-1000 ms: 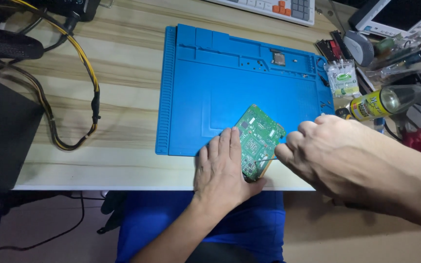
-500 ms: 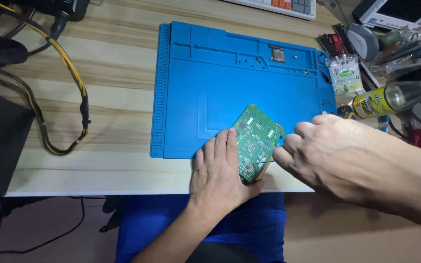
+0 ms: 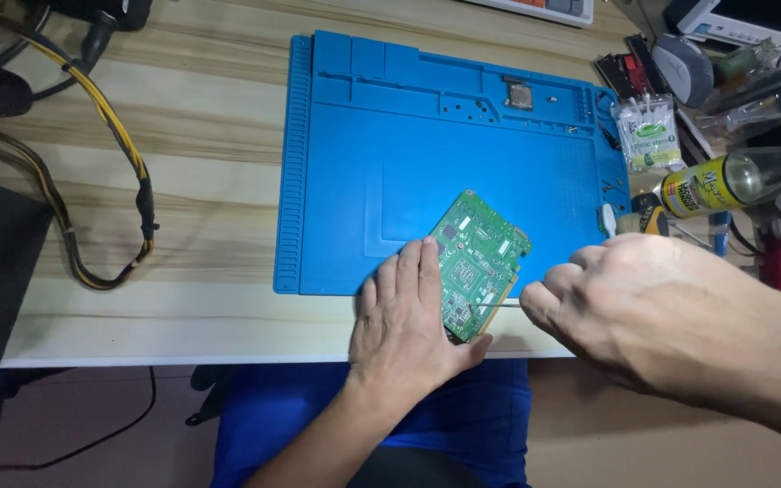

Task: The person uses a screwdriver to work on a graphics card PCB, likely removing or mounting a cooler, then inspects the board and picks up a motherboard.

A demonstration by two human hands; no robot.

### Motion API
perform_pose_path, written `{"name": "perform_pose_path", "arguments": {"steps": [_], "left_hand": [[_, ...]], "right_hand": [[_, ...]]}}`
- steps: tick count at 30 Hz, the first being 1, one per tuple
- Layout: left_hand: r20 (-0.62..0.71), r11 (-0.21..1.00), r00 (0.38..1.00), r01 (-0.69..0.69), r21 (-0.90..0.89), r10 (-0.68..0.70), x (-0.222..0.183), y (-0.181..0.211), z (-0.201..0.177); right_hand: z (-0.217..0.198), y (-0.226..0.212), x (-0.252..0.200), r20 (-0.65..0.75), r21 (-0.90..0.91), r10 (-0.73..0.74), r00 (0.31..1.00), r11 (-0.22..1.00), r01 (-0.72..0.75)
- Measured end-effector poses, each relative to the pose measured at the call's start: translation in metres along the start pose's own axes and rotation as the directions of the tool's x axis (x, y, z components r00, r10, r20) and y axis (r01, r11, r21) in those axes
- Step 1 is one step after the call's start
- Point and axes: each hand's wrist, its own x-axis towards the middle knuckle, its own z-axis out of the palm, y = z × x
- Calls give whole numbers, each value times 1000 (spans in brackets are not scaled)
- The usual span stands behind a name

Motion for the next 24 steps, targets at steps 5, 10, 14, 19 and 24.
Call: {"name": "perform_pose_path", "arguments": {"steps": [5,10,14,19,24], "left_hand": [[-9,1000,1000,-12,20,12,-1,-1,1],[-38,1000,999,-14,24,15,-1,0,0],[-48,999,999,-18,39,20,-3,0,0],[-61,1000,998,-13,-9,12,-4,2,-4],[-30,998,1000,-6,-58,4,-3,1,-6]], "right_hand": [[-12,-13,5,69,170,276,959,944,-284],[-21,-22,9,241,249,475,846,813,-527],[-15,-25,11,248,226,505,826,799,-557],[-24,-25,9,153,191,506,849,828,-528],[-1,-1,-1,-126,380,473,872,835,-398]]}}
